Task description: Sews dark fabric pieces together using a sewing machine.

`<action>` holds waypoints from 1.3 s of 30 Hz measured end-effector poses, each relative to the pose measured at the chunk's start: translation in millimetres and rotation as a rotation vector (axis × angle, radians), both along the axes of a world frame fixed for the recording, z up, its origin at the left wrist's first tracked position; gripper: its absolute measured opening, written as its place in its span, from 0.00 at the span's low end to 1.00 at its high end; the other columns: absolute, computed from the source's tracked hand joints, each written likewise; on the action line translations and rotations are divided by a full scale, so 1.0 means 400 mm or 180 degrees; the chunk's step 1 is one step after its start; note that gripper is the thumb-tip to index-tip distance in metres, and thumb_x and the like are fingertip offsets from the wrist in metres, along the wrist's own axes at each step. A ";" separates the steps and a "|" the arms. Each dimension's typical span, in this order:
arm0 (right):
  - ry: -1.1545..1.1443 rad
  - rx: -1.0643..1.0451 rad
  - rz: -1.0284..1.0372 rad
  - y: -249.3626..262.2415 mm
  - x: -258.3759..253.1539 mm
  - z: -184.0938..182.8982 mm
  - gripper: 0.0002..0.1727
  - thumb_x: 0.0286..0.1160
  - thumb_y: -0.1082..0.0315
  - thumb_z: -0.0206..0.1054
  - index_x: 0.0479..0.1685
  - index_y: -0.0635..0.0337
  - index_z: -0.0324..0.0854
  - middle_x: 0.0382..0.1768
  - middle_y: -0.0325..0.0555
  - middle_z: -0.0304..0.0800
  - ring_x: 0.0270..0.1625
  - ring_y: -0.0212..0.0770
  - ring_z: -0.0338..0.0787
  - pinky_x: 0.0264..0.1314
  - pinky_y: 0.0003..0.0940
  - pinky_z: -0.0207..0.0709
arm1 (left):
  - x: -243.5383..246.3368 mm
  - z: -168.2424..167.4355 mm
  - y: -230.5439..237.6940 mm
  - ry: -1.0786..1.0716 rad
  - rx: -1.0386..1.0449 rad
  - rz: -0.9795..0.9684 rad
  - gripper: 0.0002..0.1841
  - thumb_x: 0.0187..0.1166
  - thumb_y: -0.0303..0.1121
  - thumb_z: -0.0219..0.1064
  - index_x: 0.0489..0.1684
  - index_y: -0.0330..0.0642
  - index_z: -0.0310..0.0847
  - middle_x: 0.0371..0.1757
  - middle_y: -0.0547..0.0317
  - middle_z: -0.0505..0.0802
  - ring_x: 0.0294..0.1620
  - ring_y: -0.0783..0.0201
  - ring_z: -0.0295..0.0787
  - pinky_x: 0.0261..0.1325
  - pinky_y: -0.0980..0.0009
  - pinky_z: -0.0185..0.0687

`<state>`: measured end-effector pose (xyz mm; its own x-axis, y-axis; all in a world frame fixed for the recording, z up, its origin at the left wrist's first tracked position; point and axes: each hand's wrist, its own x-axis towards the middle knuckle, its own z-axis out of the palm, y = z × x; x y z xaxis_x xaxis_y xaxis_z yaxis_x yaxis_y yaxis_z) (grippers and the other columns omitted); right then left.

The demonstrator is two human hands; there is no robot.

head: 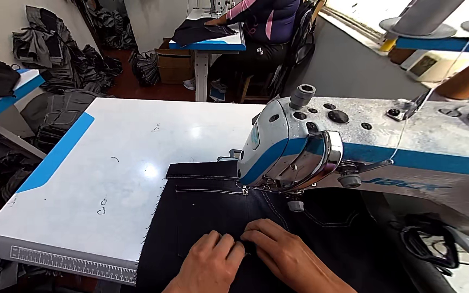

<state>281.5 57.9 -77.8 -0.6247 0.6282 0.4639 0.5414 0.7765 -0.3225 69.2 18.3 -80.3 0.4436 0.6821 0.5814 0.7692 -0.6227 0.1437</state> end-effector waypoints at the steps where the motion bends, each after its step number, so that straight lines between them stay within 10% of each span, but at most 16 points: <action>1: 0.0011 -0.0055 0.0011 0.005 0.001 0.002 0.12 0.75 0.71 0.57 0.45 0.52 0.88 0.48 0.42 0.92 0.51 0.39 0.91 0.53 0.27 0.85 | -0.006 0.010 0.011 -0.0330 -0.0469 0.0040 0.13 0.85 0.39 0.62 0.36 0.46 0.92 0.30 0.59 0.91 0.31 0.61 0.90 0.30 0.68 0.85; 4: 0.0191 -0.0542 -0.0108 0.022 -0.001 0.008 0.12 0.78 0.60 0.62 0.46 0.54 0.89 0.40 0.42 0.91 0.35 0.35 0.88 0.37 0.28 0.83 | -0.041 0.078 0.067 -0.1190 -0.2468 -0.0029 0.21 0.88 0.46 0.57 0.44 0.43 0.93 0.38 0.56 0.94 0.42 0.62 0.90 0.48 0.59 0.82; 8: 0.0211 -0.0875 -0.0149 0.054 -0.009 0.014 0.17 0.82 0.54 0.61 0.45 0.54 0.91 0.34 0.39 0.90 0.32 0.32 0.86 0.36 0.26 0.81 | -0.059 0.099 0.113 -0.1175 -0.3075 -0.0138 0.22 0.90 0.49 0.55 0.45 0.42 0.92 0.39 0.58 0.92 0.42 0.68 0.86 0.51 0.64 0.77; 13: 0.0221 -0.1041 -0.0059 0.069 0.000 0.018 0.19 0.86 0.52 0.57 0.42 0.51 0.91 0.34 0.35 0.90 0.32 0.27 0.86 0.36 0.21 0.80 | -0.062 0.096 0.093 -0.0823 -0.2616 0.0052 0.23 0.73 0.57 0.72 0.52 0.48 0.91 0.44 0.62 0.96 0.44 0.66 0.92 0.49 0.62 0.86; 19: 0.0310 -0.1023 -0.0062 0.074 -0.004 0.017 0.19 0.85 0.52 0.57 0.40 0.50 0.92 0.31 0.33 0.89 0.31 0.23 0.84 0.33 0.17 0.77 | -0.030 0.105 0.086 -0.0499 -0.1867 0.0368 0.20 0.77 0.56 0.67 0.45 0.50 0.92 0.36 0.63 0.95 0.37 0.64 0.93 0.38 0.61 0.85; 27: 0.0344 -0.1042 -0.0055 0.074 0.000 0.009 0.19 0.86 0.52 0.56 0.40 0.48 0.92 0.32 0.31 0.90 0.32 0.22 0.85 0.35 0.18 0.77 | -0.033 0.030 0.104 -0.0832 -0.0487 -0.0249 0.07 0.79 0.38 0.69 0.35 0.52 0.94 0.34 0.67 0.94 0.37 0.72 0.90 0.39 0.79 0.84; 39: 0.0155 -0.0895 -0.0093 0.065 -0.009 0.017 0.23 0.89 0.50 0.52 0.37 0.49 0.91 0.30 0.32 0.87 0.31 0.26 0.85 0.32 0.24 0.77 | -0.047 0.043 0.084 0.0496 0.0680 -0.1003 0.12 0.81 0.21 0.58 0.40 0.39 0.90 0.37 0.57 0.93 0.34 0.60 0.84 0.35 0.70 0.77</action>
